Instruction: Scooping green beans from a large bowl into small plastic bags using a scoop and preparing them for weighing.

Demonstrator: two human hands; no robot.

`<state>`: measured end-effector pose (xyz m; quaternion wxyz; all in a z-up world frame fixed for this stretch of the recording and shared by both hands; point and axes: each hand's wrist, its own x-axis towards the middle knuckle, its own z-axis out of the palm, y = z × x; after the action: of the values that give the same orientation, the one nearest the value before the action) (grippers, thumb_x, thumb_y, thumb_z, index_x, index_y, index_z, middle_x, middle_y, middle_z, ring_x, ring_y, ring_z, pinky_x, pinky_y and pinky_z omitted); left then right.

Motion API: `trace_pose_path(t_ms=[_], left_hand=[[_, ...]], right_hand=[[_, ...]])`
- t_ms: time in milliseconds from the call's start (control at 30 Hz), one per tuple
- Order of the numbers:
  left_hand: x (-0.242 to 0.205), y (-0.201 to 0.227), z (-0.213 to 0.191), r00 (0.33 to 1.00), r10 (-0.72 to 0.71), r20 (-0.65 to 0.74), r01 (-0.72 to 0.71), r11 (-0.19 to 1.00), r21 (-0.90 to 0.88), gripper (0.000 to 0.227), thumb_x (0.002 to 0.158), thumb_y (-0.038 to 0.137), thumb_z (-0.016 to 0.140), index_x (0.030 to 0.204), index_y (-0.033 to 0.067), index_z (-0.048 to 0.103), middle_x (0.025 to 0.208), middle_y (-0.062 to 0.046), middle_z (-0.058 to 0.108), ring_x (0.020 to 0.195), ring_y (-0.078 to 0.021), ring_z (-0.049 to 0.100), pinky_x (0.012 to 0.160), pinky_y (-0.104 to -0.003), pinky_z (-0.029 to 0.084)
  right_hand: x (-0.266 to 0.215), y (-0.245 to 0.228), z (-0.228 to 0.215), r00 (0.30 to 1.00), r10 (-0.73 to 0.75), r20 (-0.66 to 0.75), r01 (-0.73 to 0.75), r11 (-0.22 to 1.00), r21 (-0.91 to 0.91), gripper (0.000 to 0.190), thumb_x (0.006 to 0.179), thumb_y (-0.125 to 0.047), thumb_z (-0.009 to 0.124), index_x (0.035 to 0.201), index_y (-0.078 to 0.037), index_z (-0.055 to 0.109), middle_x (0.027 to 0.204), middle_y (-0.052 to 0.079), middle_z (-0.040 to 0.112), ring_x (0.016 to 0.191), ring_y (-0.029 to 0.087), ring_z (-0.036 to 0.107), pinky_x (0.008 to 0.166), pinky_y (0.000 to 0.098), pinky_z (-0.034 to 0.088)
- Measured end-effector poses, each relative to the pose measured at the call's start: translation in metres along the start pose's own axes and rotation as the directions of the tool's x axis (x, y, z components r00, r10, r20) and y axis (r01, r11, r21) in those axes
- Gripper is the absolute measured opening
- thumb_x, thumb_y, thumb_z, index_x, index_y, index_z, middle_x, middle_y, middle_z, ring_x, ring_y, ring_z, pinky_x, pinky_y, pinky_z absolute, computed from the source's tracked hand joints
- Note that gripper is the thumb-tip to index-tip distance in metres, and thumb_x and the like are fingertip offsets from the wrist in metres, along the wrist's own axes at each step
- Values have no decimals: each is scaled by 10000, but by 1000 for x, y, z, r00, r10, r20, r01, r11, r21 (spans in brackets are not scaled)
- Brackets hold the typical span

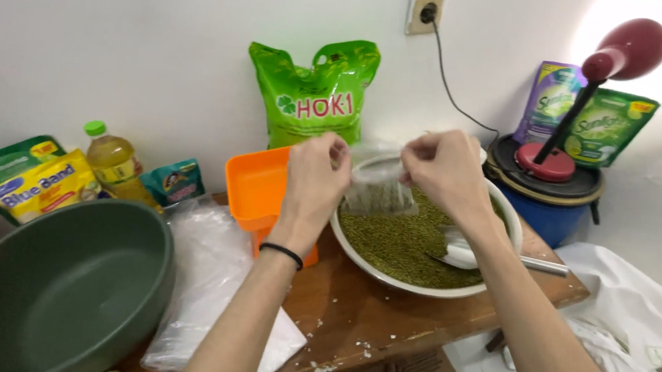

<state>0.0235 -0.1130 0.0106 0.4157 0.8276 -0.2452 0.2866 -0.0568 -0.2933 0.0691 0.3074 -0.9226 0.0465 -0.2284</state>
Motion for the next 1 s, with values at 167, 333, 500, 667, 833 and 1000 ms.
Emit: trace_pose_path(t_ms=[167, 333, 500, 667, 833, 1000], left_hand=[[-28, 9, 33, 989, -73, 130, 82, 995, -60, 158, 908, 115, 633, 990, 18, 728, 841, -170, 739, 816, -351, 733, 709, -420, 590], [-61, 10, 49, 946, -196, 258, 212, 977, -36, 224, 964, 138, 631, 1086, -2, 755, 834, -121, 719, 781, -242, 728, 712, -338, 598], [-77, 8, 59, 907, -279, 314, 305, 952, -33, 218, 1000, 223, 641, 1032, 48, 766, 836, -91, 705, 822, -217, 732, 704, -332, 606], [-77, 14, 56, 909, -277, 312, 305, 951, -45, 229, 996, 202, 636, 1013, 13, 764, 852, -124, 703, 852, -267, 732, 734, -381, 607], [-80, 7, 62, 922, -253, 292, 279, 959, -50, 236, 993, 242, 649, 980, 39, 768, 844, -100, 703, 842, -261, 735, 717, -380, 609], [-78, 14, 58, 922, -295, 251, 321, 945, -68, 231, 991, 228, 646, 920, 45, 769, 825, -97, 704, 845, -264, 736, 710, -375, 610]], right_hand=[[-26, 27, 6, 990, 122, 68, -128, 988, 83, 219, 865, -202, 653, 964, -91, 814, 675, 98, 758, 709, 277, 746, 736, 368, 571], [-41, 61, 23, 976, 158, 150, -177, 976, 123, 220, 880, -78, 664, 1029, 13, 799, 703, 158, 775, 586, 255, 748, 622, 352, 597], [-50, 79, 31, 935, 234, 268, -274, 954, 124, 251, 871, -102, 663, 1049, 33, 777, 784, 198, 787, 635, 254, 766, 640, 352, 626], [-47, 95, 15, 930, 182, 320, -185, 982, -19, 366, 888, -288, 691, 1157, -53, 770, 873, 198, 795, 822, 354, 748, 809, 466, 583], [-53, 129, -22, 945, 254, 205, -144, 887, -438, 380, 1009, -415, 575, 1172, -140, 779, 996, 122, 797, 923, 284, 770, 908, 441, 601], [-59, 162, -24, 836, 477, 272, -216, 740, -637, 591, 945, -617, 458, 1104, -167, 806, 1154, 158, 766, 1109, 378, 730, 957, 516, 565]])
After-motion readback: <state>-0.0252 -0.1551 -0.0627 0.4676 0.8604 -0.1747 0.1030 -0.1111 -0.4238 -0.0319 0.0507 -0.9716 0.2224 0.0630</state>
